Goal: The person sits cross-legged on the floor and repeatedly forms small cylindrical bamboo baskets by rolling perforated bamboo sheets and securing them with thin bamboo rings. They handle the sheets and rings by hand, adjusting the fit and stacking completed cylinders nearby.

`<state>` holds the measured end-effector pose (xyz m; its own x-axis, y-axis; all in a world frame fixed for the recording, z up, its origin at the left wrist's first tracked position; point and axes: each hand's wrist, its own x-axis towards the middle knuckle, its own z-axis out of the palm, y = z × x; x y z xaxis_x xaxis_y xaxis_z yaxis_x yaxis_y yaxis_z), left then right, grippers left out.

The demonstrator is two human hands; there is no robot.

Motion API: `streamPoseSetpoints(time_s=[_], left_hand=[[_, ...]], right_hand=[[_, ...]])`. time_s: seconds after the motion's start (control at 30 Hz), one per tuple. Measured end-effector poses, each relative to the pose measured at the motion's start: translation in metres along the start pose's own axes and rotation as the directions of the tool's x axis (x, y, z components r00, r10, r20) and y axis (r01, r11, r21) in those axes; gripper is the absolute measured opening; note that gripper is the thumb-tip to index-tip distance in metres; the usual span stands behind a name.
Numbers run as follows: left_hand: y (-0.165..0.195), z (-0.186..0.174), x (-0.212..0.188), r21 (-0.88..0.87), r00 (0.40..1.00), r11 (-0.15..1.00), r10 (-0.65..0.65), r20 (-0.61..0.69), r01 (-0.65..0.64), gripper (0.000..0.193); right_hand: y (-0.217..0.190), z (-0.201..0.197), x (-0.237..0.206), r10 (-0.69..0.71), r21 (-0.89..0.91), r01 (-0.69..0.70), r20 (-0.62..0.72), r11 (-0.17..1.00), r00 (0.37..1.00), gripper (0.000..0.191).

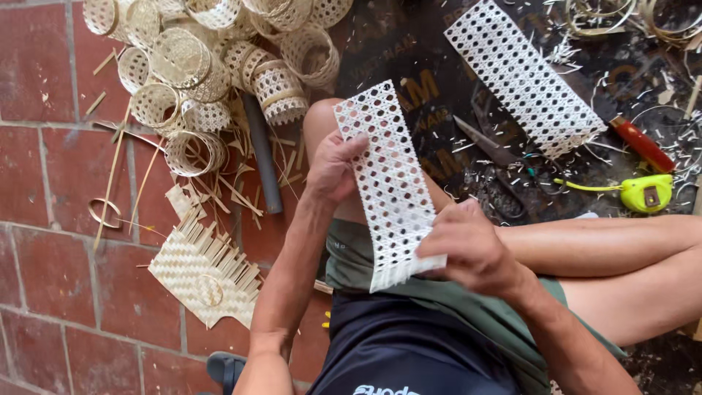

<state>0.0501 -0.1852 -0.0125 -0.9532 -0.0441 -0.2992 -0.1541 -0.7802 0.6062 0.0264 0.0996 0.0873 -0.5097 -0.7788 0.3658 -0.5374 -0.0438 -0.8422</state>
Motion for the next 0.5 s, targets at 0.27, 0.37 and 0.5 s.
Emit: streamPoseSetpoints(time_s=[0.27, 0.37, 0.5], left_hand=[[0.013, 0.038, -0.061, 0.799, 0.834, 0.251, 0.08, 0.546, -0.547, 0.041], [0.029, 0.039, -0.072, 0.806, 0.811, -0.087, -0.084, 0.579, -0.585, 0.049], [0.034, 0.033, -0.082, 0.725, 0.782, -0.293, -0.213, 0.586, -0.623, 0.055]], right_hand=[[0.061, 0.035, 0.007, 0.712, 0.495, -0.639, 0.058, 0.588, 0.7, 0.016], [0.078, 0.055, 0.012, 0.686, 0.585, -0.629, 0.163, 0.512, 0.709, 0.021], [0.093, 0.056, 0.003, 0.663, 0.614, -0.689, 0.335, 0.386, 0.67, 0.03]])
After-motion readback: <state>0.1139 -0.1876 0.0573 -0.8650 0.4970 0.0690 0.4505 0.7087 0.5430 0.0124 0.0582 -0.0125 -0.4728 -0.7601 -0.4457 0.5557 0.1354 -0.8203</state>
